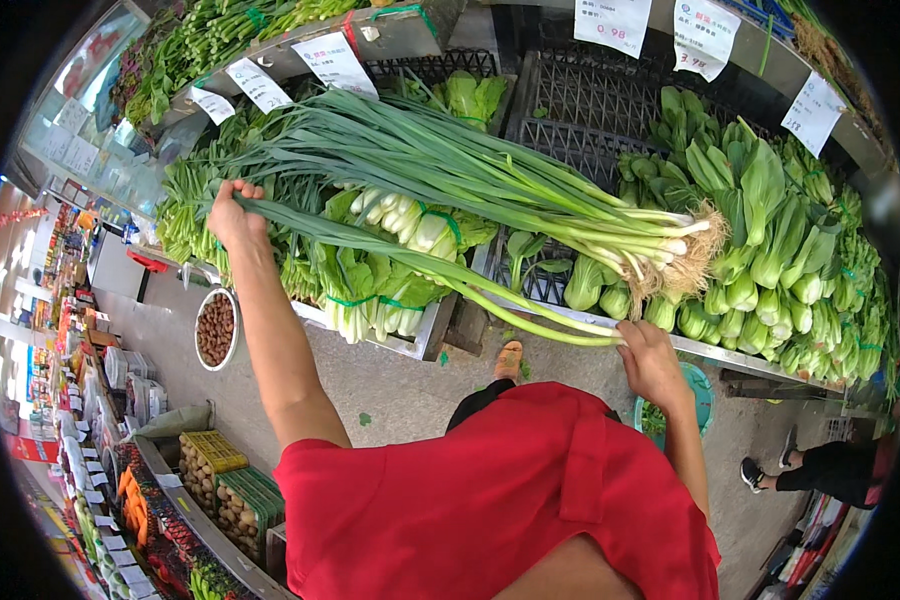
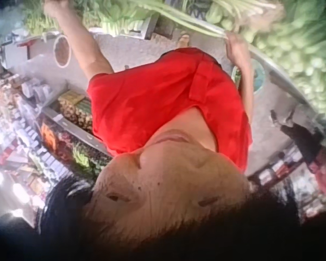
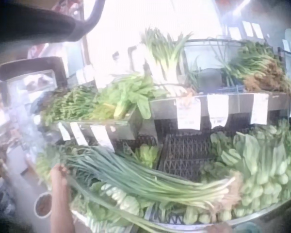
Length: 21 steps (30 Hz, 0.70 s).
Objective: The person selects individual green onions from a display bin in a grocery store produce section. They repeatedly pick up stalks, inspect them, and place them into a blue shopping basket.
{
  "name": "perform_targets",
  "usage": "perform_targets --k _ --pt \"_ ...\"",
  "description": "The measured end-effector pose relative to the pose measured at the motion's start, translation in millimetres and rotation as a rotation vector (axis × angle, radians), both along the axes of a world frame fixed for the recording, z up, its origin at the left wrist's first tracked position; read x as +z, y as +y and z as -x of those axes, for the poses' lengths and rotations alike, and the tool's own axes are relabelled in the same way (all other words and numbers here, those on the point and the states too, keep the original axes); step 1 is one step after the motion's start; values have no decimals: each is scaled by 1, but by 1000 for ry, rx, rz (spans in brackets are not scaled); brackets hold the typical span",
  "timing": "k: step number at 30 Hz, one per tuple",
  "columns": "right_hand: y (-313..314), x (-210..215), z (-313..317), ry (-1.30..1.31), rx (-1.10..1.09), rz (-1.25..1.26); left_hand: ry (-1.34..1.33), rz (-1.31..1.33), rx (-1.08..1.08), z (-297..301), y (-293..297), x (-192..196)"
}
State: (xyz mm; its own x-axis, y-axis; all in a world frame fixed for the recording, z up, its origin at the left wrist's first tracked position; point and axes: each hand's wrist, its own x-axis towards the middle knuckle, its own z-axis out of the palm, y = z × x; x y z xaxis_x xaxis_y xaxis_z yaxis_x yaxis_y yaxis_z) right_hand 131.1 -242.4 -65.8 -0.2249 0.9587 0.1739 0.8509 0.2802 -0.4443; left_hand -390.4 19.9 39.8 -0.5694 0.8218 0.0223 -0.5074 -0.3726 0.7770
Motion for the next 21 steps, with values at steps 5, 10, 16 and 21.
perform_targets --k 5,10,16,21 --pt "4 -16 -8 21 -91 7 60 178 9 26 40 -31" --pt "19 -38 -31 173 -219 7 58 254 -17 3 75 -65" --pt "37 -54 -33 -13 -454 -229 64 294 32 -46 95 -81" --pt "59 -67 -12 5 -446 -333 78 247 104 -22 111 -64"
